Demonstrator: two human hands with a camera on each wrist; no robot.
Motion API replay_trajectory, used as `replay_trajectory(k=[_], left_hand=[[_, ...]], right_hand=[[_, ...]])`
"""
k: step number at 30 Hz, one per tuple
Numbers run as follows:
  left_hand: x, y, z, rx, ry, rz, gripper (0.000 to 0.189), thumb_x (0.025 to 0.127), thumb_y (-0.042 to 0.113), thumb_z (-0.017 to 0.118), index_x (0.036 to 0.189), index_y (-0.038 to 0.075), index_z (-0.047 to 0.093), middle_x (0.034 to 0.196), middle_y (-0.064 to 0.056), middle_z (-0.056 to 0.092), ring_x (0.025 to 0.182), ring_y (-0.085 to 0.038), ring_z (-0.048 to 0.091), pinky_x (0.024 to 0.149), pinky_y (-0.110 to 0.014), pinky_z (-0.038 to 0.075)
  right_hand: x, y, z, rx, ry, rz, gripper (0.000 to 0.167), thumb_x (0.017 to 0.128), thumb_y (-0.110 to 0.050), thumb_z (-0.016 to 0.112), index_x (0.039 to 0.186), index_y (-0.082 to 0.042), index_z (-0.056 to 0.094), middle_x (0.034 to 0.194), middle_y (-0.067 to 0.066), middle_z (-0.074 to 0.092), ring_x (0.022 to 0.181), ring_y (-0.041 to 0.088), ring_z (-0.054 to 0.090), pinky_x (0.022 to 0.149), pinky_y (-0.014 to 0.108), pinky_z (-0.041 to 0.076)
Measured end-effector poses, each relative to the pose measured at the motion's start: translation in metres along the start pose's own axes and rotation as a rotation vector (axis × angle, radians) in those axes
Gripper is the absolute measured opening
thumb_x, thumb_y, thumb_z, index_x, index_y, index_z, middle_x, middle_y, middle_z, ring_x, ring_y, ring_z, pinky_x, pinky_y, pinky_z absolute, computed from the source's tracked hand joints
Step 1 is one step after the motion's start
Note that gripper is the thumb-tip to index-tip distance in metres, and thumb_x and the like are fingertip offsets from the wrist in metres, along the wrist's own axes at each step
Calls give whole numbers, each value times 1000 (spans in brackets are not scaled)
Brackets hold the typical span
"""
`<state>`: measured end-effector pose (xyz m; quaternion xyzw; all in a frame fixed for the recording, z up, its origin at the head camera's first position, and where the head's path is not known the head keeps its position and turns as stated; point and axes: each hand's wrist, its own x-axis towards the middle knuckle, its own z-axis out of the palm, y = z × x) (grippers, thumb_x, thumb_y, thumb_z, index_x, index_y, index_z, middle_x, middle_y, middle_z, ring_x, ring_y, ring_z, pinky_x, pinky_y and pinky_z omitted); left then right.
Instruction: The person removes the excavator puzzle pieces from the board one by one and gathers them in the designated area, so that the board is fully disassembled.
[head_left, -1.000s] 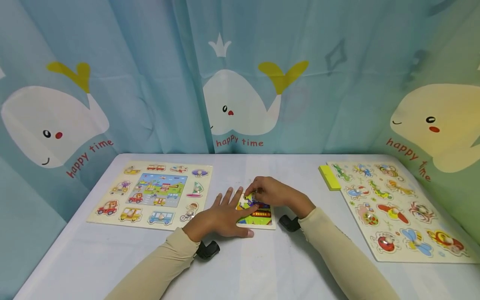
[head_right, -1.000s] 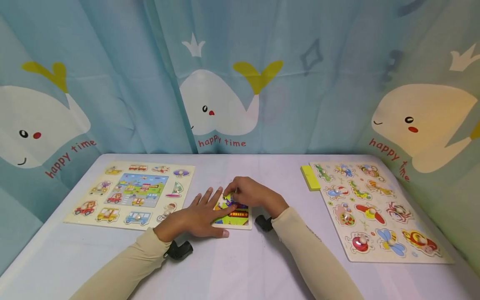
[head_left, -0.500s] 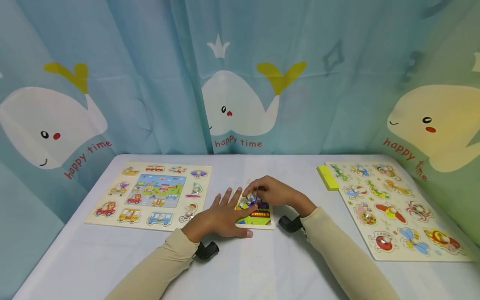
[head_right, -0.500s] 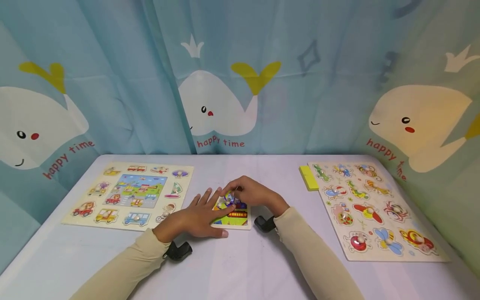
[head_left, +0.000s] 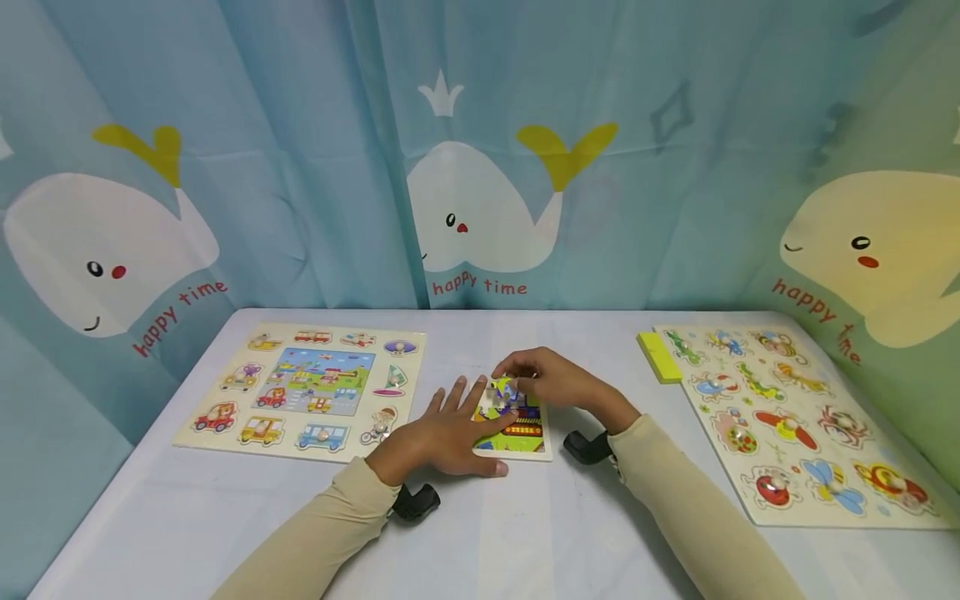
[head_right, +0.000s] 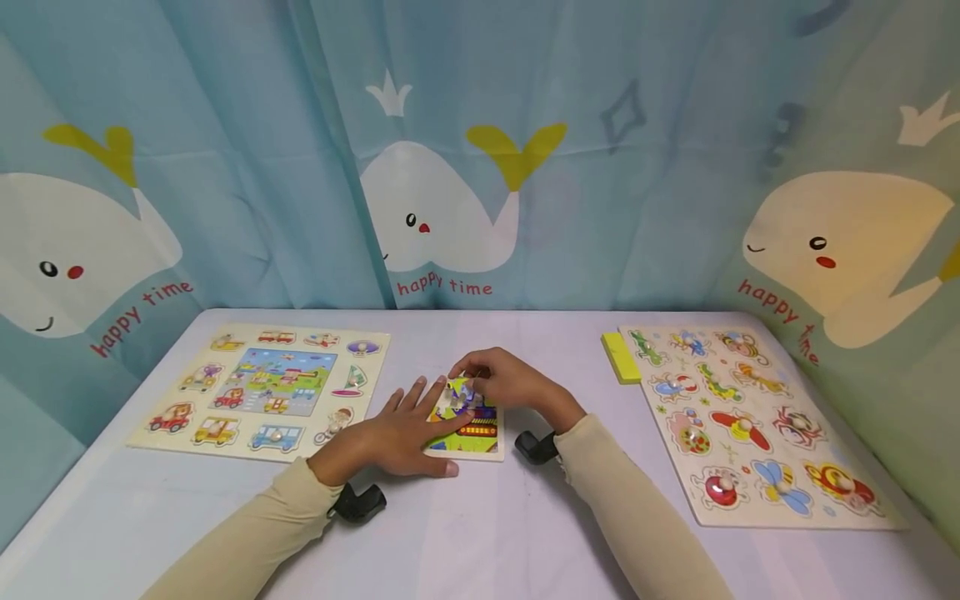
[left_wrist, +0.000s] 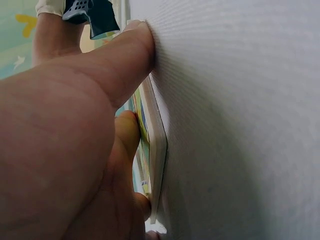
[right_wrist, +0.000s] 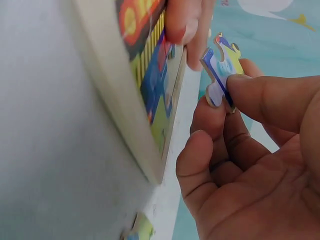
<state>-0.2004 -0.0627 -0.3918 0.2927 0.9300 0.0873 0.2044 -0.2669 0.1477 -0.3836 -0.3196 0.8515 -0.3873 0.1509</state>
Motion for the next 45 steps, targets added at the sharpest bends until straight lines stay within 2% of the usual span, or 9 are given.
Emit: replay_trajectory(k=[5, 9, 15, 20, 26, 34, 45], left_hand=[[-1, 1, 0, 7, -3, -5, 74, 88, 65, 54, 153, 39, 28, 162, -11, -7, 145, -37, -11, 113, -57, 0], [-2, 0, 0, 8, 1, -9, 75, 88, 66, 54, 153, 38, 29, 162, -11, -8, 145, -37, -11, 113, -57, 0], [-2, 0, 2, 11, 4, -10, 75, 88, 65, 55, 153, 39, 29, 162, -11, -7, 145, -37, -10, 113, -57, 2], [-1, 0, 3, 20, 3, -18, 75, 88, 66, 54, 153, 40, 27, 162, -10, -9, 145, -37, -11, 113, -57, 1], [0, 0, 4, 14, 9, -25, 76, 87, 66, 54, 153, 40, 27, 162, -10, -8, 145, -36, -11, 113, -57, 1], [-1, 0, 3, -14, 10, -31, 76, 87, 66, 55, 153, 40, 28, 162, -9, -9, 145, -36, -12, 111, -61, -1], [1, 0, 2, -14, 6, -27, 76, 88, 64, 56, 153, 40, 27, 162, -8, -9, 146, -35, -12, 111, -60, -1]], right_hand=[[-6, 2, -6, 11, -20, 24, 29, 93, 4, 54, 120, 0, 67, 112, 9, 68, 91, 19, 57, 80, 34, 47], [-10, 6, -11, 3, -2, 36, 28, 92, 4, 56, 117, -1, 68, 106, 5, 69, 90, 19, 57, 80, 35, 46], [-17, 11, -16, -16, 13, 40, 27, 93, 3, 57, 113, -4, 73, 111, 6, 70, 99, 19, 59, 84, 37, 46], [-25, 15, -20, -4, 20, 65, 27, 93, 3, 56, 112, -5, 74, 111, 7, 69, 90, 20, 57, 75, 35, 45], [-33, 24, -27, -23, 37, 59, 27, 92, 5, 56, 110, -4, 74, 107, 8, 70, 87, 20, 56, 73, 33, 45], [-44, 35, -38, -39, 82, 62, 27, 91, 7, 57, 106, -4, 76, 104, 8, 71, 87, 20, 56, 74, 30, 42], [-65, 47, -53, -52, 160, 71, 26, 91, 7, 55, 108, -1, 74, 104, 10, 70, 92, 21, 59, 74, 27, 45]])
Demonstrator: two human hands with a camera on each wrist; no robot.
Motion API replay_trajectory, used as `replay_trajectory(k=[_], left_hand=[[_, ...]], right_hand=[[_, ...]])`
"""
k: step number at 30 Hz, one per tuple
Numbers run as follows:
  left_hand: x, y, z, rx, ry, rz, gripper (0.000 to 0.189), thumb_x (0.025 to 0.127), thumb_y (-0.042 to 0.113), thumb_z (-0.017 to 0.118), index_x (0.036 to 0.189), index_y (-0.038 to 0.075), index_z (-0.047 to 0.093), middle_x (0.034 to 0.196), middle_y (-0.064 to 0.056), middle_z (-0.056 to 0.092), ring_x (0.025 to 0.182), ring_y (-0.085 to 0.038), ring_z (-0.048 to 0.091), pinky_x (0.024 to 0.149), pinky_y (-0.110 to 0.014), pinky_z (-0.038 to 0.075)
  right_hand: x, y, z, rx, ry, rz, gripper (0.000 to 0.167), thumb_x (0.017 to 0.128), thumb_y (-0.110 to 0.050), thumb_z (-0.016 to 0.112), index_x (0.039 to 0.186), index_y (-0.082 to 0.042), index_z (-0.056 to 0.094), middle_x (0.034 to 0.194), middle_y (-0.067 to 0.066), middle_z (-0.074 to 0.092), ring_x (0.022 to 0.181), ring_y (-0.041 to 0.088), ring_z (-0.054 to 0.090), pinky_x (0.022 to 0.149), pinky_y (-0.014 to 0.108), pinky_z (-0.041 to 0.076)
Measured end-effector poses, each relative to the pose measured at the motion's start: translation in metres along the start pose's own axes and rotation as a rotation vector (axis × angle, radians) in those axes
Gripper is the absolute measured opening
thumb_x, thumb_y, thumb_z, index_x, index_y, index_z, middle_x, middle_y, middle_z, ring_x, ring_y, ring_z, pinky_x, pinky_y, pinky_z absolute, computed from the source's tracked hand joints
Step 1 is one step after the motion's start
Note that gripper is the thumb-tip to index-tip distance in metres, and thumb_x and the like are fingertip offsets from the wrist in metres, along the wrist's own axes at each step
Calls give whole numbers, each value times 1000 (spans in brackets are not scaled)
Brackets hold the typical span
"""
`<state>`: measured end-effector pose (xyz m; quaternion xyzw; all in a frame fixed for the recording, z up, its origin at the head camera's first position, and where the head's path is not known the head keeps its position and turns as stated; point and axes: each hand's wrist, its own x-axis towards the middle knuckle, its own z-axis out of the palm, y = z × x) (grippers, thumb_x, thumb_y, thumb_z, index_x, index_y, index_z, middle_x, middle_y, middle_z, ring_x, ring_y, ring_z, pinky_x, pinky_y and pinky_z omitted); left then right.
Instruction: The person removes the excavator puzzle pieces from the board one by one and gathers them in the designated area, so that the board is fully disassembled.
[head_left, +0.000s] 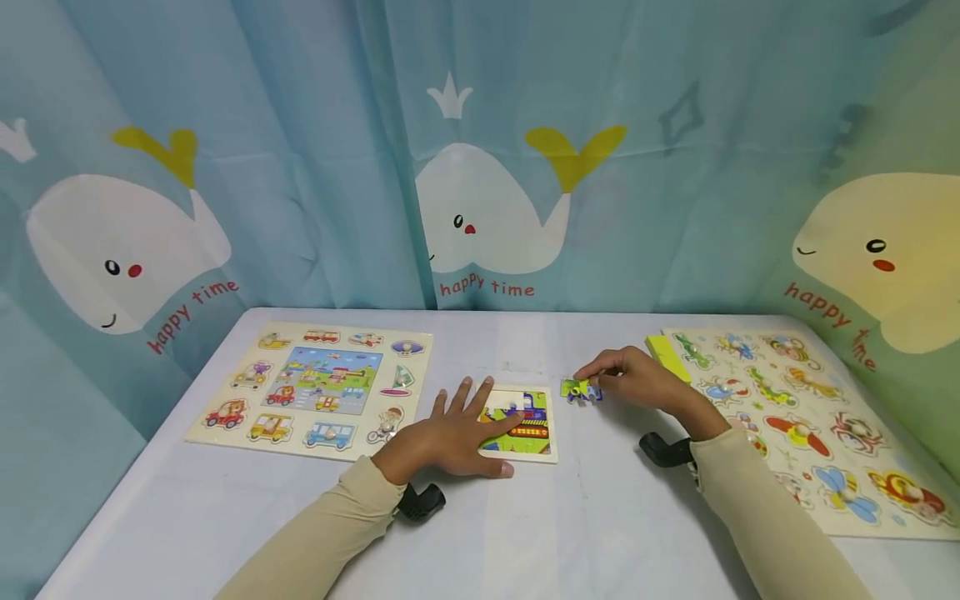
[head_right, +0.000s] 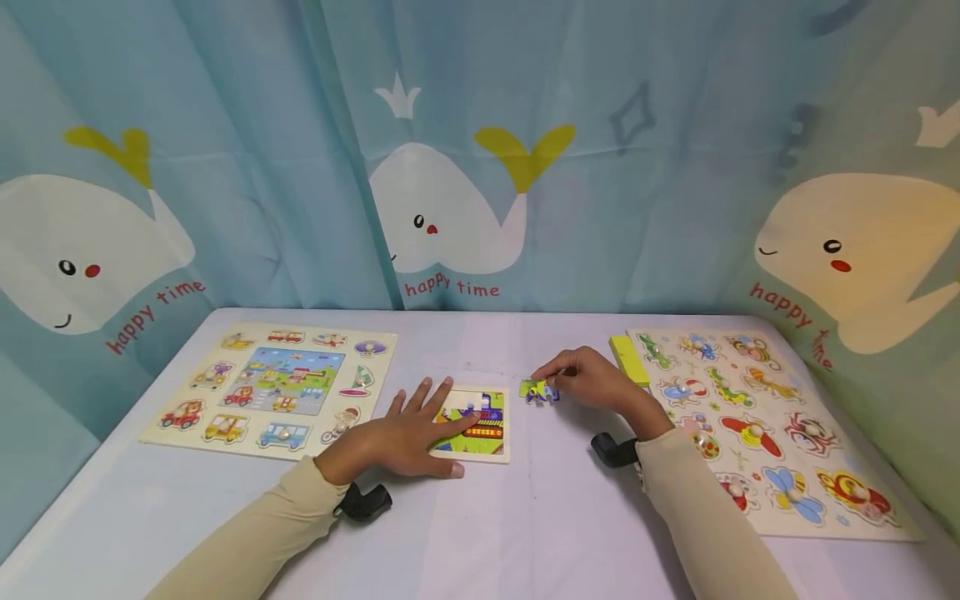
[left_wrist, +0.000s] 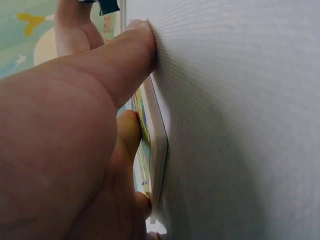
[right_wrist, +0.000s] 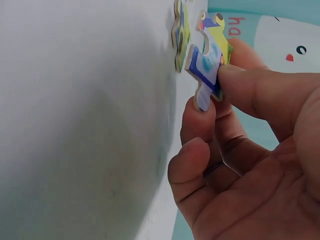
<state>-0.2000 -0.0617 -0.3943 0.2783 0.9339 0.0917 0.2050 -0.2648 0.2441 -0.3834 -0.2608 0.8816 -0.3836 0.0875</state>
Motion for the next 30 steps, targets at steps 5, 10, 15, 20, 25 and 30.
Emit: replay_trajectory(k=[5, 10, 15, 20, 25, 30], left_hand=[[0, -1, 1, 8, 7, 5, 76, 88, 65, 55, 153, 40, 26, 162, -9, -9, 145, -36, -12, 111, -61, -1], [1, -1, 1, 2, 5, 10, 76, 88, 65, 55, 153, 41, 25, 162, -8, -11, 145, -36, -13, 111, -61, -2], [1, -1, 0, 4, 8, 16, 76, 87, 66, 55, 153, 41, 26, 162, -8, -11, 145, -35, -13, 111, -61, -2], [1, -1, -1, 9, 6, 14, 76, 88, 66, 55, 153, 41, 26, 162, -9, -11, 145, -36, -13, 111, -61, -2], [-1, 0, -1, -5, -4, 16, 76, 88, 64, 55, 153, 39, 26, 162, -9, -10, 145, -35, -13, 111, -61, -3], [-3, 1, -1, -3, -2, 22, 76, 89, 63, 56, 154, 38, 26, 162, -9, -9, 145, -35, -12, 111, -61, -2]], right_hand=[[-2, 2, -6, -44, 18, -12, 26, 90, 9, 55, 107, 2, 73, 103, 12, 70, 88, 21, 59, 71, 29, 46], [-3, 5, -7, -69, 18, 43, 24, 89, 9, 57, 105, 2, 74, 102, 12, 70, 83, 18, 55, 67, 27, 44], [-3, 9, -6, -113, 30, 69, 22, 89, 8, 60, 105, 1, 74, 102, 12, 69, 84, 18, 55, 68, 28, 45], [-1, 14, -2, -137, 36, 86, 21, 90, 7, 60, 104, 0, 74, 102, 12, 69, 87, 20, 57, 72, 31, 47], [-2, 17, 0, -149, 36, 120, 20, 90, 6, 60, 103, 0, 74, 103, 11, 69, 90, 22, 57, 77, 36, 47], [-3, 17, 0, -161, 43, 129, 20, 89, 7, 60, 101, -1, 73, 101, 10, 69, 91, 23, 57, 79, 39, 47]])
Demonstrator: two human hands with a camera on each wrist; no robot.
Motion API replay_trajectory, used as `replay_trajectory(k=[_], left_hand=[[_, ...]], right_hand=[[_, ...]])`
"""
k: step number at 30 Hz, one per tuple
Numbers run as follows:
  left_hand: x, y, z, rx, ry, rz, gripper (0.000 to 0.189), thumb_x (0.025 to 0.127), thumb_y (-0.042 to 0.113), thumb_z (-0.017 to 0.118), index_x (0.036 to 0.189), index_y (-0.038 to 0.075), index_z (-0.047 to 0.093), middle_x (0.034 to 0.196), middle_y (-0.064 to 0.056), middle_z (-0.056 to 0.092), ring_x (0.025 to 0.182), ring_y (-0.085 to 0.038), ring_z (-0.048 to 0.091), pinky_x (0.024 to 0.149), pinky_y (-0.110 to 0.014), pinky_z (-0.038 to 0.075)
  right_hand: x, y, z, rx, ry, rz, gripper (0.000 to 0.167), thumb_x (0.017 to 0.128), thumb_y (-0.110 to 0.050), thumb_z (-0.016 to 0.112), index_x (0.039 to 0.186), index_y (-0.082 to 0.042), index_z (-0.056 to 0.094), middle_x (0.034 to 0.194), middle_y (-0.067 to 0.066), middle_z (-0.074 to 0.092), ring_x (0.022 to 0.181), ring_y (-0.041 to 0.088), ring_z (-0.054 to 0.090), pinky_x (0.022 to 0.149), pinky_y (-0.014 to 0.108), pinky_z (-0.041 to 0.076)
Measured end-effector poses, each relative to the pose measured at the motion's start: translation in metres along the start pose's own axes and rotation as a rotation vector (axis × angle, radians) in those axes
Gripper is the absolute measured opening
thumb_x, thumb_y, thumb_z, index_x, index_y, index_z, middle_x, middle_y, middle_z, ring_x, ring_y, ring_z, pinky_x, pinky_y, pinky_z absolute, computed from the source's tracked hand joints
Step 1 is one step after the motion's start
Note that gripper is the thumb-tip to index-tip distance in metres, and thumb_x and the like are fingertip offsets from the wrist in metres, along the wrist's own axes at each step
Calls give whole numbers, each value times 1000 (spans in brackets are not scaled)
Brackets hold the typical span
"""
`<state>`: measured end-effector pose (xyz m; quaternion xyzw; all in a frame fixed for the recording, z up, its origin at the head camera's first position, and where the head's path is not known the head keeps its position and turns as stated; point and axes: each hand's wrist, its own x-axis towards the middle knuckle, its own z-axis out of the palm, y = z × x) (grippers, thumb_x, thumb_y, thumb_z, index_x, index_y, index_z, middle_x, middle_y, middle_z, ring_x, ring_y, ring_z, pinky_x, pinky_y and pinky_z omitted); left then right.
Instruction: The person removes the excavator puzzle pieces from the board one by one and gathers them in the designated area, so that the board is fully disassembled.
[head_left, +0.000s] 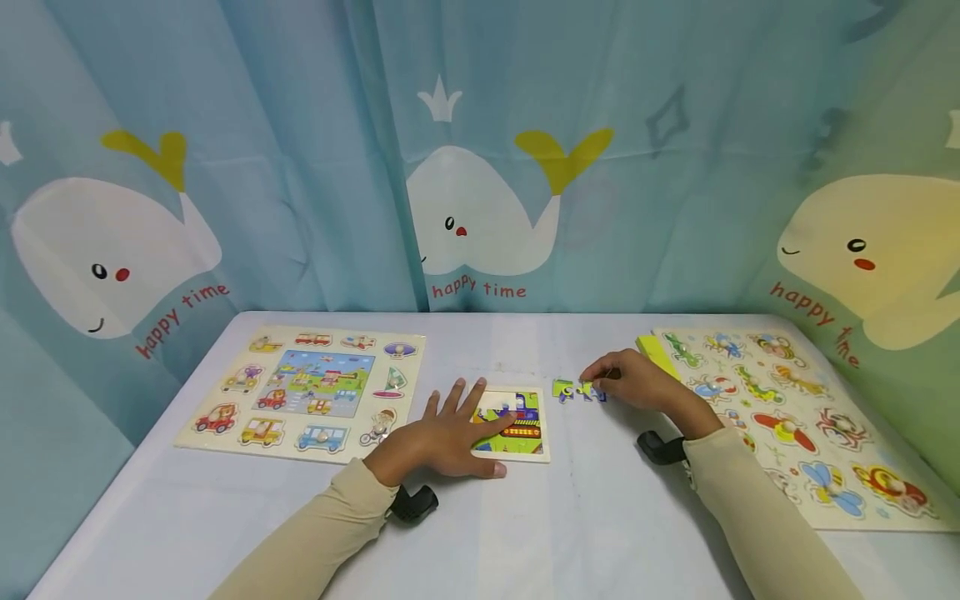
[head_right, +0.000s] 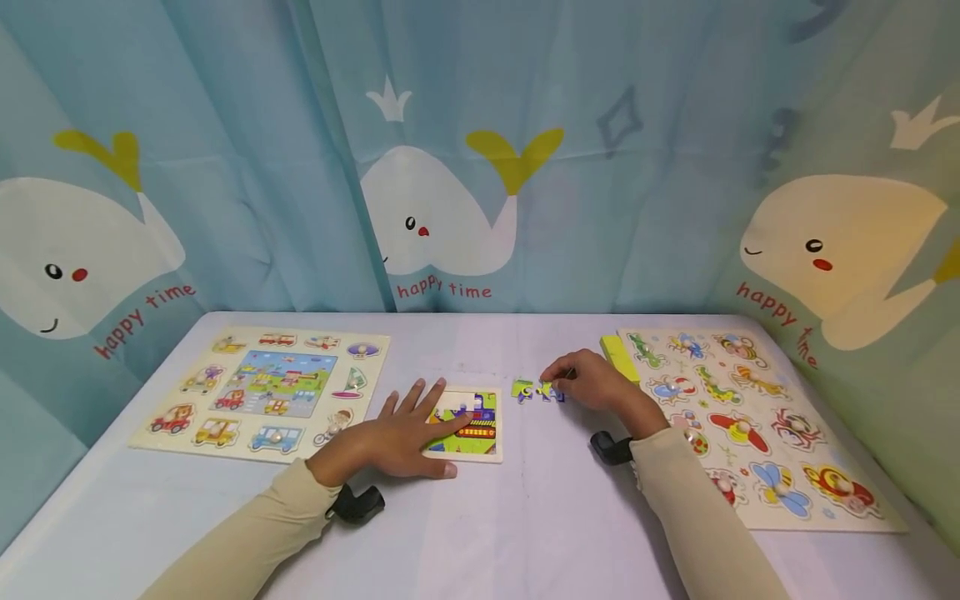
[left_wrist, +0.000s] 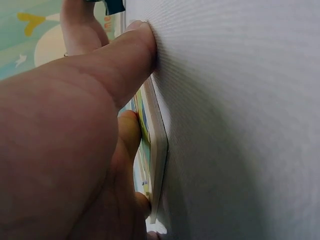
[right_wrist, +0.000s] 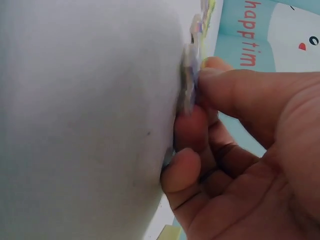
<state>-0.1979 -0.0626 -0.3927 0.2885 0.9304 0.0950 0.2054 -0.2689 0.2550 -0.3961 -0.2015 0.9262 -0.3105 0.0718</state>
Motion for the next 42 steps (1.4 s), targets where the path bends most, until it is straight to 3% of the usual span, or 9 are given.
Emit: replay_trajectory(k=[10, 14, 22, 33, 42], left_hand=[[2, -1, 2, 15, 2, 2, 75, 89, 64, 54, 154, 39, 25, 162, -9, -10, 145, -36, -13, 111, -61, -2], [5, -2, 3, -26, 3, 22, 69, 93, 59, 50, 154, 39, 26, 162, -11, -8, 145, -36, -13, 110, -62, -1], [12, 2, 0, -103, 68, 70, 61, 95, 50, 54, 151, 34, 36, 162, -15, 0, 146, -34, -12, 109, -62, -6], [23, 11, -4, -18, -37, 91, 81, 85, 65, 60, 153, 46, 22, 161, -6, -15, 144, -28, -21, 109, -61, -8], [22, 12, -3, 23, -119, 84, 85, 82, 67, 61, 152, 50, 15, 160, -4, -20, 143, -28, -25, 110, -59, -10]], right_hand=[[-1, -6, 1, -32, 0, 10, 18, 90, 6, 60, 100, -2, 73, 100, 8, 68, 91, 23, 56, 81, 40, 47], [-1, -8, 1, -35, -7, 29, 16, 90, 5, 61, 99, -2, 73, 100, 10, 68, 92, 24, 56, 82, 40, 46], [3, -5, -3, -26, -42, -9, 16, 90, 2, 61, 102, -2, 72, 99, 7, 68, 90, 21, 56, 79, 38, 46], [6, -14, -9, -34, 69, -94, 17, 89, 4, 62, 102, 2, 72, 95, 8, 69, 81, 18, 56, 73, 36, 48], [7, -38, 11, 35, 8, -121, 18, 90, 3, 63, 106, 1, 71, 95, 6, 69, 78, 15, 57, 68, 29, 50]])
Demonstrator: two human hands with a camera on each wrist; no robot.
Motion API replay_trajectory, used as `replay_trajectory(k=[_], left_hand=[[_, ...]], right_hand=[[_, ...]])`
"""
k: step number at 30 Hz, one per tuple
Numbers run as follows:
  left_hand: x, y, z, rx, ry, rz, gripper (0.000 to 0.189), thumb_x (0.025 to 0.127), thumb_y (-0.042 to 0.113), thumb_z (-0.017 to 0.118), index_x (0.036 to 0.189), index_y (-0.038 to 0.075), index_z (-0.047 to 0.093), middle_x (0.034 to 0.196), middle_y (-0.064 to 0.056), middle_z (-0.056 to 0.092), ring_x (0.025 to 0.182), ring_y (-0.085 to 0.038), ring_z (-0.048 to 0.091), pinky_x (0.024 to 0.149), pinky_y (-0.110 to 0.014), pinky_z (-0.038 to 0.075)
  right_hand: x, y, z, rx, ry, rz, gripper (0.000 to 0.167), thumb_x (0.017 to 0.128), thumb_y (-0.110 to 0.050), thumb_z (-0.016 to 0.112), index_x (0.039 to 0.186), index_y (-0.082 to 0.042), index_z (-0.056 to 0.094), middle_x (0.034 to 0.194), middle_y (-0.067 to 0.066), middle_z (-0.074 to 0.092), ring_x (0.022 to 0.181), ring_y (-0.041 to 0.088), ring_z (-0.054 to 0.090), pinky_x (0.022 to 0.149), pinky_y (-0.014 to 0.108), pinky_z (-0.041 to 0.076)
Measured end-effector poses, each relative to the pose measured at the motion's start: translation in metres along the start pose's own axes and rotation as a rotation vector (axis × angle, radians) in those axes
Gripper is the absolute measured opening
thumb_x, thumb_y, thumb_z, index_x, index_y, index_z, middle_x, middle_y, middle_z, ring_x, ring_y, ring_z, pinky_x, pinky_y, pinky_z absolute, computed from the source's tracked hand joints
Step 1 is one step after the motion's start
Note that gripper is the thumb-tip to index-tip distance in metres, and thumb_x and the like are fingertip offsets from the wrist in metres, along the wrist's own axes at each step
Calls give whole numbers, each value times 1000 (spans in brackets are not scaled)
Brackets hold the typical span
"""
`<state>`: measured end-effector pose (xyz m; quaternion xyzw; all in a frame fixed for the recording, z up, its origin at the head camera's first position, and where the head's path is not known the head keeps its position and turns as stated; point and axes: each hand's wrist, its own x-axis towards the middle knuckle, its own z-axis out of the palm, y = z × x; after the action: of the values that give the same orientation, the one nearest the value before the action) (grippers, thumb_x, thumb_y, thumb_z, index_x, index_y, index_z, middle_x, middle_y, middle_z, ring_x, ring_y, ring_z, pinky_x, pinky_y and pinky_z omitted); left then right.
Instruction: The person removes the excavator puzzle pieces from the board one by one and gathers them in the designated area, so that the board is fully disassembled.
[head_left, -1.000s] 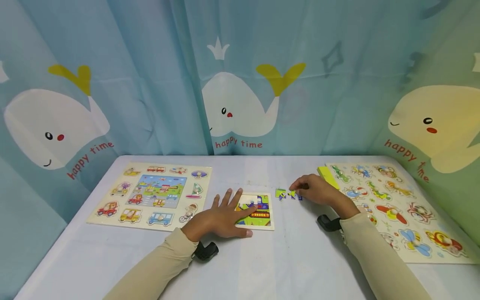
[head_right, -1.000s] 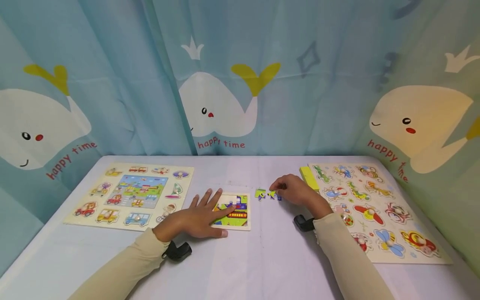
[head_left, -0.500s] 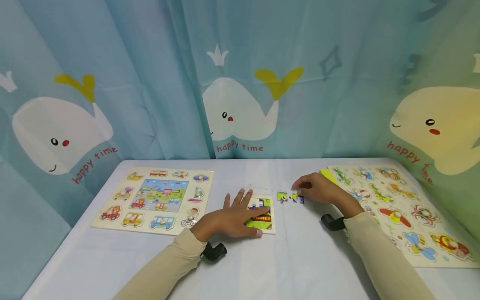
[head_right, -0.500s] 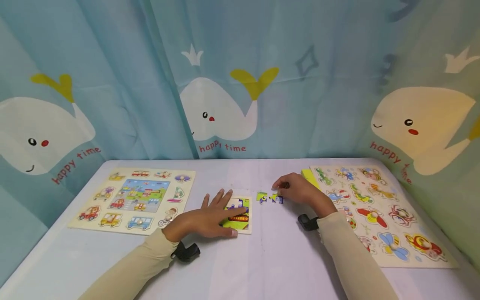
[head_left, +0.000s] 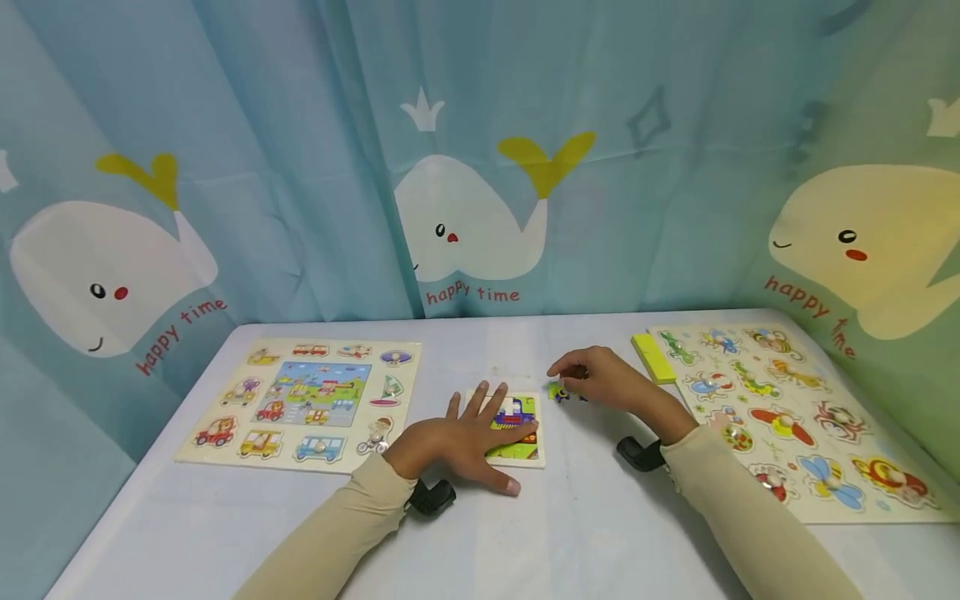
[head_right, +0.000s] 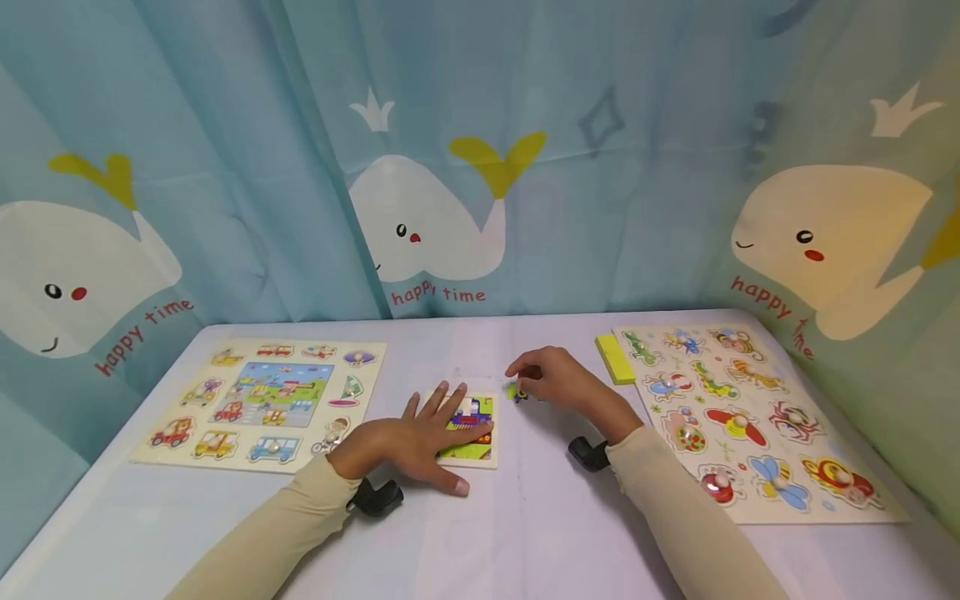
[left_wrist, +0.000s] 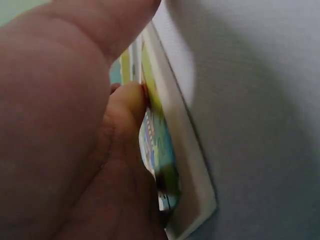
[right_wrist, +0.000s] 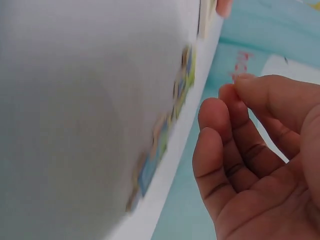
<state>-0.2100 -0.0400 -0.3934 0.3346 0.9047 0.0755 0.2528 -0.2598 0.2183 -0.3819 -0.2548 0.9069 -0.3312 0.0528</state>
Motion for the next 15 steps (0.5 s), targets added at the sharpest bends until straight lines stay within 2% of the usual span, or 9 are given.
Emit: replay_trajectory(k=[5, 10, 15], left_hand=[[-1, 1, 0, 31, 5, 3, 86, 82, 69, 60, 152, 49, 15, 160, -4, -20, 143, -29, -25, 109, -60, -10], [-2, 1, 3, 22, 17, 8, 84, 83, 68, 58, 153, 48, 16, 160, -5, -20, 143, -31, -25, 108, -62, -9], [-4, 0, 5, 23, -1, 12, 85, 81, 69, 59, 152, 51, 15, 160, -5, -21, 142, -30, -26, 108, -62, -11]], right_hand=[[1, -10, 8, 1, -40, -95, 18, 88, 4, 66, 105, 1, 72, 95, 6, 70, 79, 13, 60, 71, 30, 51], [1, -19, 15, 28, -98, -123, 18, 90, -1, 67, 107, -2, 71, 99, 2, 70, 89, 16, 61, 79, 32, 52], [-1, -24, 25, 38, -101, -149, 19, 90, 1, 64, 108, -2, 71, 104, 4, 70, 97, 20, 62, 84, 40, 51]])
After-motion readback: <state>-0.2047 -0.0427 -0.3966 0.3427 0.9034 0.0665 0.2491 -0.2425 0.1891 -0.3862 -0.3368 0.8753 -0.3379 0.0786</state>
